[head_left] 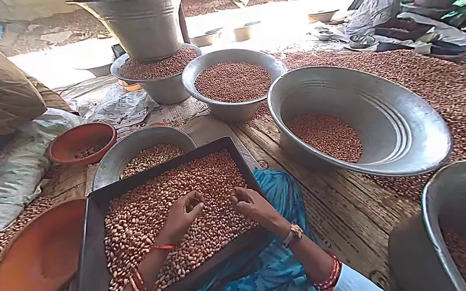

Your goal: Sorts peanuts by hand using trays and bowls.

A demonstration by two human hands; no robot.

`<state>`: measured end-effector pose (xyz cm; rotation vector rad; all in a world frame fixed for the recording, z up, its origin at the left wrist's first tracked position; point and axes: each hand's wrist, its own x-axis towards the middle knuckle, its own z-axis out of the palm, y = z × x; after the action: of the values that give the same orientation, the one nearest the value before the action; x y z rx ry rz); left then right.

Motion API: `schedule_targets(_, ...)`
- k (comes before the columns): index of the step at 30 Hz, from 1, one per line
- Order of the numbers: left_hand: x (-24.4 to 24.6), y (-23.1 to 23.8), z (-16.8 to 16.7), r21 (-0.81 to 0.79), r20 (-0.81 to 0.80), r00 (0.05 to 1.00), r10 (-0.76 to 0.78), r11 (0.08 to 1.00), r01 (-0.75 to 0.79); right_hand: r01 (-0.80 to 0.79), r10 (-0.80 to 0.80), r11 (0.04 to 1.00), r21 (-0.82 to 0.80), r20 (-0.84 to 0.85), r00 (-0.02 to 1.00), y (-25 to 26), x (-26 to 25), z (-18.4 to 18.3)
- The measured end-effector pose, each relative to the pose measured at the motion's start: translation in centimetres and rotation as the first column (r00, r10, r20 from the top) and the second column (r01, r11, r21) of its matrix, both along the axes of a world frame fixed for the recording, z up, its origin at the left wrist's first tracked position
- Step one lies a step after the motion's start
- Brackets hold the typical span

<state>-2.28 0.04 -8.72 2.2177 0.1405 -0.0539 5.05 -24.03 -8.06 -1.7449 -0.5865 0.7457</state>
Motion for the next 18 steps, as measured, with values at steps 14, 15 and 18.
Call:
schedule_targets(14,0.7,-2.1,-0.3,0.373,0.057,0.995,-0.084,0.926,0.057,-0.047,0.411,0.818,-0.573,0.526,0.745,5.3,-0.2,-0.3)
schedule_targets(15,0.8,-1.1,0.0,0.227,0.071,0.997,-0.003,0.974,-0.013,-0.047,0.415,0.811,-0.583,0.518,0.748,5.2,-0.3,-0.2)
schedule_targets(18,1.1,1.0,1.3,-0.029,0.056,0.989,0.137,0.99,-0.135,-0.031,0.402,0.81,-0.586,0.514,0.758,5.0,-0.5,-0.4)
